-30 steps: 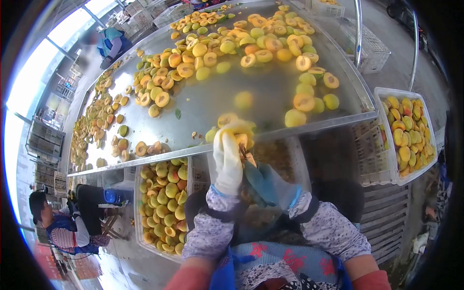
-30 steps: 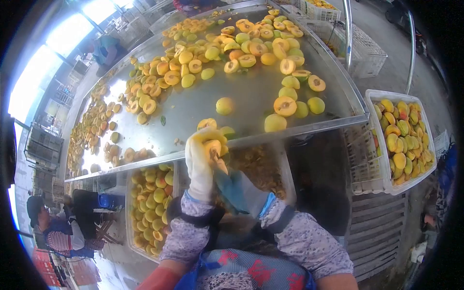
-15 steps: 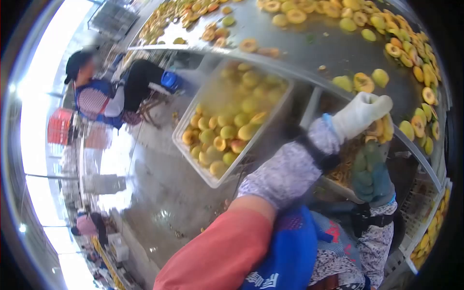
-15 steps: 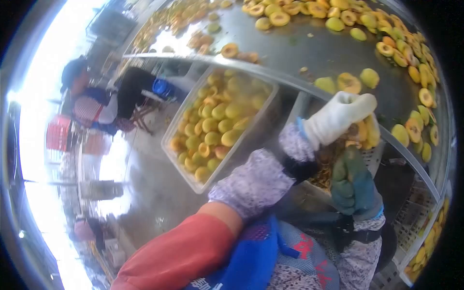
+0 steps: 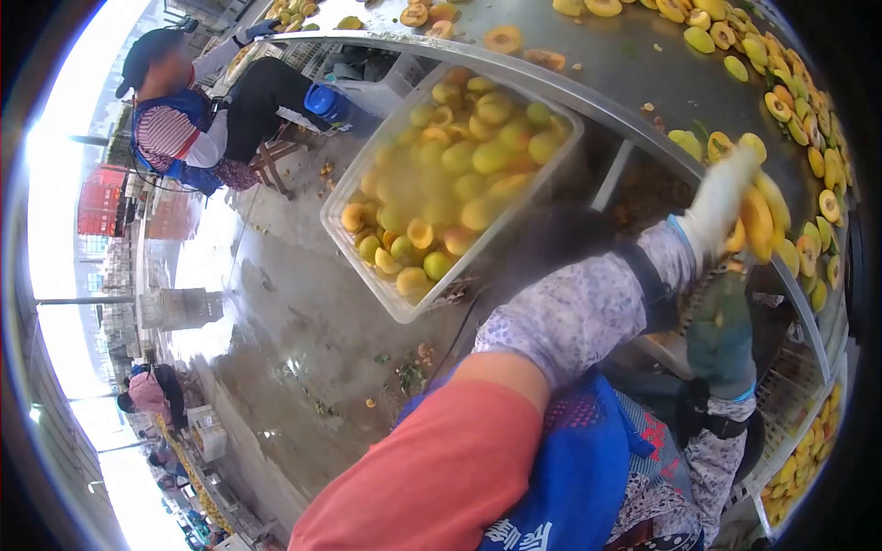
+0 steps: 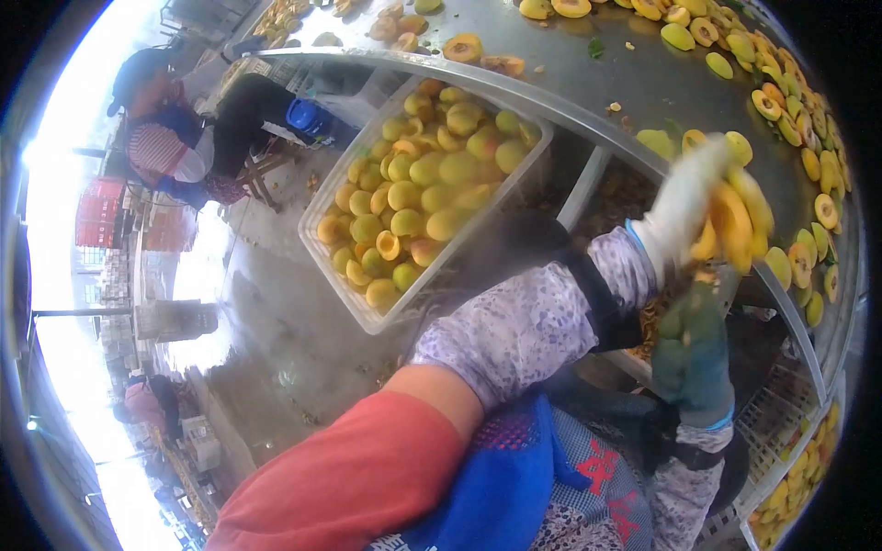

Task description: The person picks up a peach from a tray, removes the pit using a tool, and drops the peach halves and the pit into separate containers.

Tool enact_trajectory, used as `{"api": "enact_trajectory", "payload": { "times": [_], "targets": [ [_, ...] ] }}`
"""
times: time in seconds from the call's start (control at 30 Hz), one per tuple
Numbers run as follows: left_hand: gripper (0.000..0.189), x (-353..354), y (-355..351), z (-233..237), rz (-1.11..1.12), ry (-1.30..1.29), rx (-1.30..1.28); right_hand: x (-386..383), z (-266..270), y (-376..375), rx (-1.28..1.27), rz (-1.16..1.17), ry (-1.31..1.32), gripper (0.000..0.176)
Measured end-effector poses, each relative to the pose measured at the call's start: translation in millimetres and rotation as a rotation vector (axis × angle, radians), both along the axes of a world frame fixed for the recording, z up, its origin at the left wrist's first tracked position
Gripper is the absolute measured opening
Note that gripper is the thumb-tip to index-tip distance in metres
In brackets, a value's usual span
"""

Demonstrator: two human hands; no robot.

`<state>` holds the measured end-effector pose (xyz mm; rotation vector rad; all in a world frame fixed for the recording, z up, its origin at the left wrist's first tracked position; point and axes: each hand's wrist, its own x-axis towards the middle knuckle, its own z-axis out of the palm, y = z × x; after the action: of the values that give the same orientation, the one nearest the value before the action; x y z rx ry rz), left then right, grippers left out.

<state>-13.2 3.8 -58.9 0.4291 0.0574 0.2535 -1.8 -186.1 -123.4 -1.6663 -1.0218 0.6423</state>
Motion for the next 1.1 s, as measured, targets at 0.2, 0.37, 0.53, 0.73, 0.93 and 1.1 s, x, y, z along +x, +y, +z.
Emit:
{"api": "enact_trajectory", "payload": {
  "times": [0.2, 0.37, 0.53, 0.73, 0.93, 1.1],
  "targets": [
    [0.047, -20, 66, 11, 0.360, 0.129, -0.038, -1, -13, -2, -0.485, 0.035, -0.994, 0.032],
    [0.031, -147, 135, 23, 0.705, 0.581, 0.724, -7, 13, -1, -0.621, -0.256, -0.458, 0.038],
    [0.047, -318, 142, -82, 0.690, 1.163, 2.055, -22, 12, 10, -0.621, -0.292, -0.482, 0.043],
    [0.053, -351, 155, -147, 0.471, 1.273, 2.221, -23, 44, 12, -0.539, -0.318, -0.397, 0.043],
    [0.042, -109, 95, 38, 0.747, 0.566, 1.704, -22, 61, 4, -0.451, -0.394, -0.348, 0.040],
    [0.058, 71, 42, 62, 0.369, -0.037, 2.278, -19, 71, -1, -0.438, -0.443, -0.393, 0.034]
  ]
}}
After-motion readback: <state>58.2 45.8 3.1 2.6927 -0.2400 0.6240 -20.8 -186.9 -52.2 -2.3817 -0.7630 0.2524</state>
